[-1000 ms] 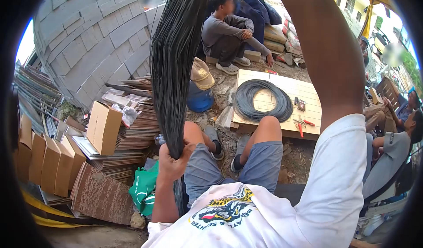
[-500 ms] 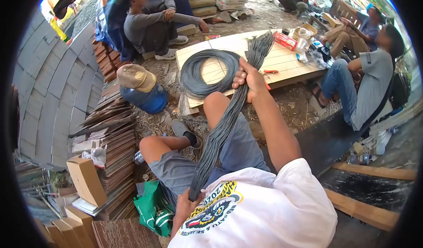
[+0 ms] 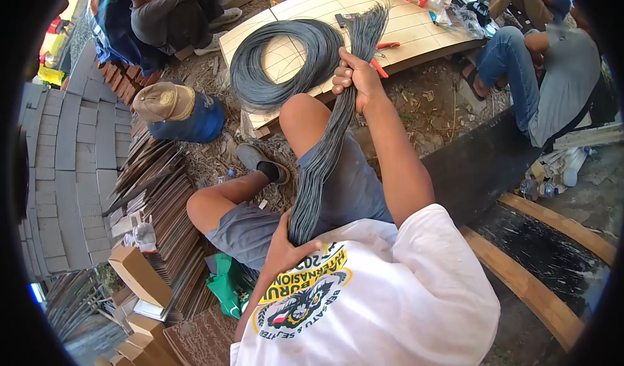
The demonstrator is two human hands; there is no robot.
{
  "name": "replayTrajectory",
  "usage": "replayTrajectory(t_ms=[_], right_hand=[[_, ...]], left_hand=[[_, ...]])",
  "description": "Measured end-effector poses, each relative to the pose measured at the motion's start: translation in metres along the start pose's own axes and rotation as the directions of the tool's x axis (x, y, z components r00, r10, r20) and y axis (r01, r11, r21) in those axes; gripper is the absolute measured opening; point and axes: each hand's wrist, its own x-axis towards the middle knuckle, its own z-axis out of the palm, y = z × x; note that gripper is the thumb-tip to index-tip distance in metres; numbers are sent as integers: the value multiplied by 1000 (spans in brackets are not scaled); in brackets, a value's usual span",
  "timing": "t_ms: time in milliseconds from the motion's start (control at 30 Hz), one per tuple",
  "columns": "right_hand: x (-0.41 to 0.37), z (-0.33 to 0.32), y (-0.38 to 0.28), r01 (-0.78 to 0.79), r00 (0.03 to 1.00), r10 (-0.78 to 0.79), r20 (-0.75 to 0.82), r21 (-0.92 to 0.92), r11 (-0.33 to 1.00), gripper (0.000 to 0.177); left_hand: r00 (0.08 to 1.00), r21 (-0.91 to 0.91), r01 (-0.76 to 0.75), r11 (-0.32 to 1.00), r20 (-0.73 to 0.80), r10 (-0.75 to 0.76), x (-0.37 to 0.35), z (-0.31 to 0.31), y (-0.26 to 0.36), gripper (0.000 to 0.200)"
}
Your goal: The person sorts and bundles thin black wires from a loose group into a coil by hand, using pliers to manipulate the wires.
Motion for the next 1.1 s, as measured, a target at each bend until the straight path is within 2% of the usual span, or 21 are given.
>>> replayTrajectory(t_ms=[33,67,133,167,300,400,467,533,600,667,733,767,800,867,900,933,967,1000,1100], right_hand=[[1,5,-1,-10,1000,10,-3,3,1000,32],[3,10,-4,-5,1000,4,-25,-36,999,32],[4,18,-4,-6,998,2,-55,-71,997,32],[4,23,-2,7,998,-13,-66,-89,996,32],[6,45,8,7,996,-21,-91,-152,988,34],[8,63,16,32,995,-55,-82,-255,966,35],[6,81,21,132,981,-180,-78,-417,900,34],[17,88,29,168,972,-222,-73,-437,883,35],[32,87,46,227,957,-288,-22,-564,794,34],[45,86,56,237,950,-312,-24,-597,767,35],[45,89,55,230,949,-311,-57,-553,801,35],[52,81,53,181,956,-273,-112,-507,843,35],[50,81,48,153,964,-234,-123,-461,874,33],[52,76,43,87,979,-149,-138,-377,922,32],[54,73,40,95,980,-152,-126,-370,924,32],[54,70,38,30,992,-67,-107,-317,948,32],[54,66,39,-42,996,20,-84,-268,963,32],[53,66,40,-45,997,25,-76,-266,963,32],[52,67,42,-76,996,65,-53,-240,968,33]], left_hand=[[996,181,83,980,2,-85,5,8,11,86],[996,180,91,979,3,-93,7,18,11,86],[965,291,255,922,-139,-223,15,35,-1,71],[968,341,227,912,-180,-173,18,39,-15,59],[970,390,231,891,-165,-179,28,44,-30,51],[969,419,242,875,-146,-198,38,55,-34,51],[981,421,192,887,-96,-167,47,56,-36,51],[985,401,171,900,-48,-166,52,57,-37,51],[984,392,174,903,-26,-178,59,60,-37,50],[986,396,160,904,-22,-165,57,52,-41,50],[992,343,127,931,-67,-111,55,39,-43,50],[987,255,151,955,-84,-134,51,29,-40,49],[983,160,179,971,-73,-170,48,18,-32,59],[987,108,144,984,55,-151,43,-9,-24,81],[988,116,140,983,43,-146,49,-18,-23,81],[998,-87,14,996,61,-9,54,-24,-21,92],[990,-289,-109,951,50,128,61,-29,-18,103],[989,-399,-49,916,112,101,75,-39,-14,111],[989,-456,-54,889,99,112,123,-43,-13,102]])
